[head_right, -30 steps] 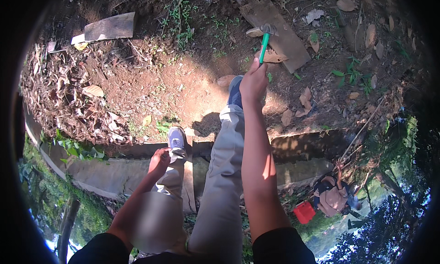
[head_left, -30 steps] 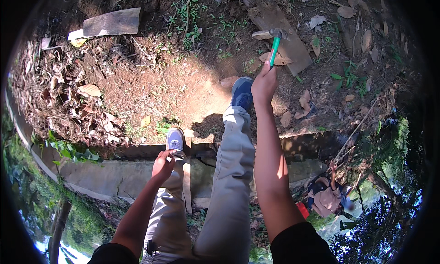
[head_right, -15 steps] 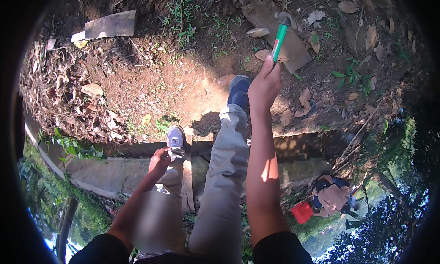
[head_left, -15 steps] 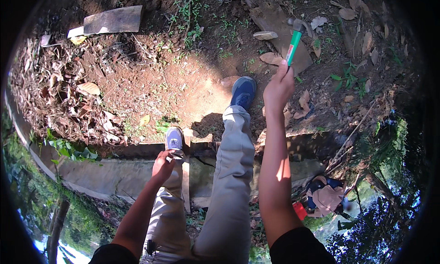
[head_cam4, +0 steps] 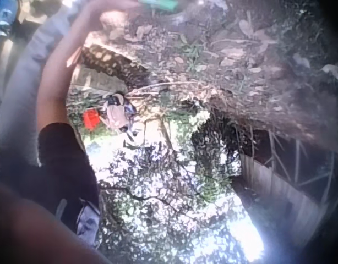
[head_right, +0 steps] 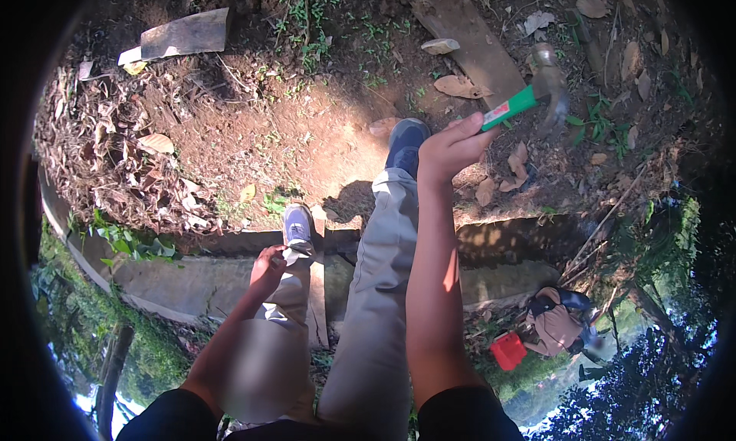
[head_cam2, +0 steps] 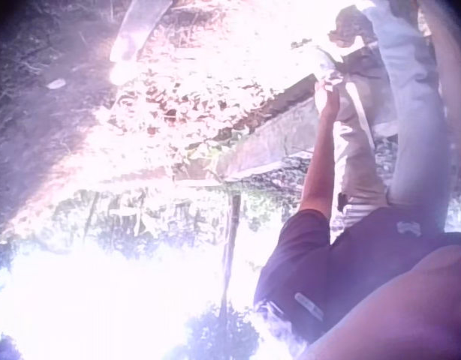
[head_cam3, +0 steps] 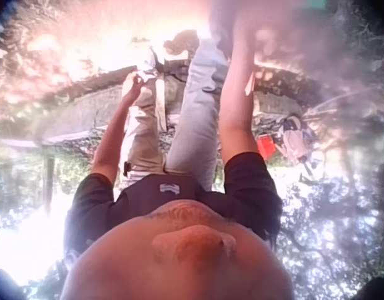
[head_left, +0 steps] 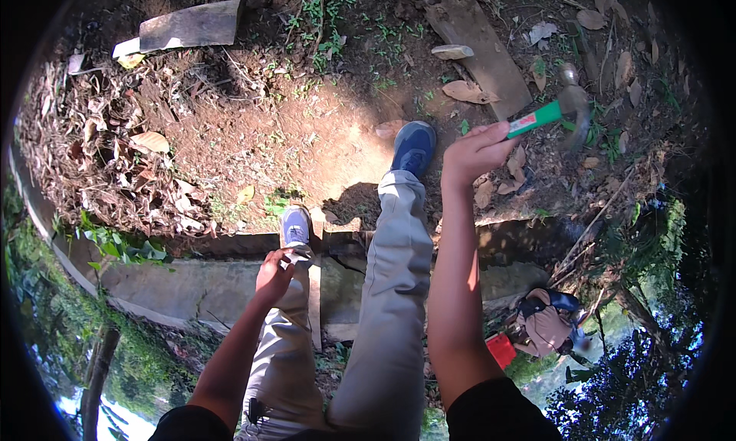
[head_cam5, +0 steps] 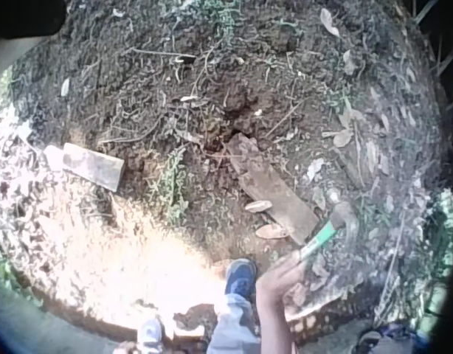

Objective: The person uses a hammer to split a piece of wood on the ground. They repeatedly strike the wood with the hammer, repositioning it as needed, and eventually split it into smaller pieces.

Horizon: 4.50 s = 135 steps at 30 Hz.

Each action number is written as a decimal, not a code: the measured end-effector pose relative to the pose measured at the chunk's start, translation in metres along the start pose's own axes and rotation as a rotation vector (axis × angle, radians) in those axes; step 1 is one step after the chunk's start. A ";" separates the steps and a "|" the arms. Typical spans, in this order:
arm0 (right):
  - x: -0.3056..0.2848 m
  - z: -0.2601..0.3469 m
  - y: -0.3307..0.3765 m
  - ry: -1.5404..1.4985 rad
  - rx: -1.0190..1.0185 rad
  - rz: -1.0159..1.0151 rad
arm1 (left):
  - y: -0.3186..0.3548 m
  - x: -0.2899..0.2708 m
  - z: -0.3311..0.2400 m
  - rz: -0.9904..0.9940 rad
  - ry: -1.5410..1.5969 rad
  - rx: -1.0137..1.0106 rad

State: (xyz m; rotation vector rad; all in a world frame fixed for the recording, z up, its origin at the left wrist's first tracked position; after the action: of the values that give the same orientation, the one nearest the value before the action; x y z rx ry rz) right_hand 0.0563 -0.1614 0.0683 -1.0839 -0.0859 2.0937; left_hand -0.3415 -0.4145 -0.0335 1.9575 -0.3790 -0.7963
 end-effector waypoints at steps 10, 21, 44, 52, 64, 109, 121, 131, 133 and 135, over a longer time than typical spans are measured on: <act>-0.003 -0.002 -0.011 -0.150 -0.005 -0.065 | -0.004 0.000 -0.011 -0.006 0.005 0.018; 0.017 0.002 -0.002 0.014 0.087 0.118 | -0.004 0.006 -0.010 -0.007 0.037 0.069; 0.047 -0.069 0.025 0.269 0.138 0.419 | -0.003 -0.009 -0.034 0.053 -0.042 0.011; 0.031 -0.052 0.017 0.005 0.080 0.130 | 0.004 -0.001 -0.034 0.017 -0.028 0.048; 0.055 -0.059 0.017 0.254 0.185 0.507 | 0.001 0.000 -0.037 0.008 -0.032 0.060; 0.016 -0.030 -0.003 -0.149 -0.025 -0.156 | 0.010 0.017 -0.023 -0.015 -0.004 0.094; 0.050 -0.090 0.022 0.344 0.014 0.328 | 0.004 0.013 -0.013 0.023 -0.043 0.085; 0.052 -0.079 0.021 0.310 0.144 0.410 | -0.003 0.019 -0.024 0.037 -0.015 0.120; 0.047 -0.072 0.005 0.174 0.107 0.306 | 0.000 0.017 -0.014 0.023 -0.023 0.100; 0.023 -0.033 -0.011 0.039 0.095 0.144 | 0.002 0.018 -0.004 -0.007 0.030 0.078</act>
State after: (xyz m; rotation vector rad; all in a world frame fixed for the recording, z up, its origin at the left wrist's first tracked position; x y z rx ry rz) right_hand 0.0792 -0.1474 0.0364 -1.1006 0.1123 2.1792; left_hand -0.3252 -0.4230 -0.0368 2.0425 -0.3910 -0.7654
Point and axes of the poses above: each hand's wrist, its own y-axis away from the middle knuckle, its own x-axis out of the palm, z = x × y, the point moved 3 cm from there along -y, towards the middle knuckle, and after that the axes turned 14 degrees about -x, right-handed, at the moved point
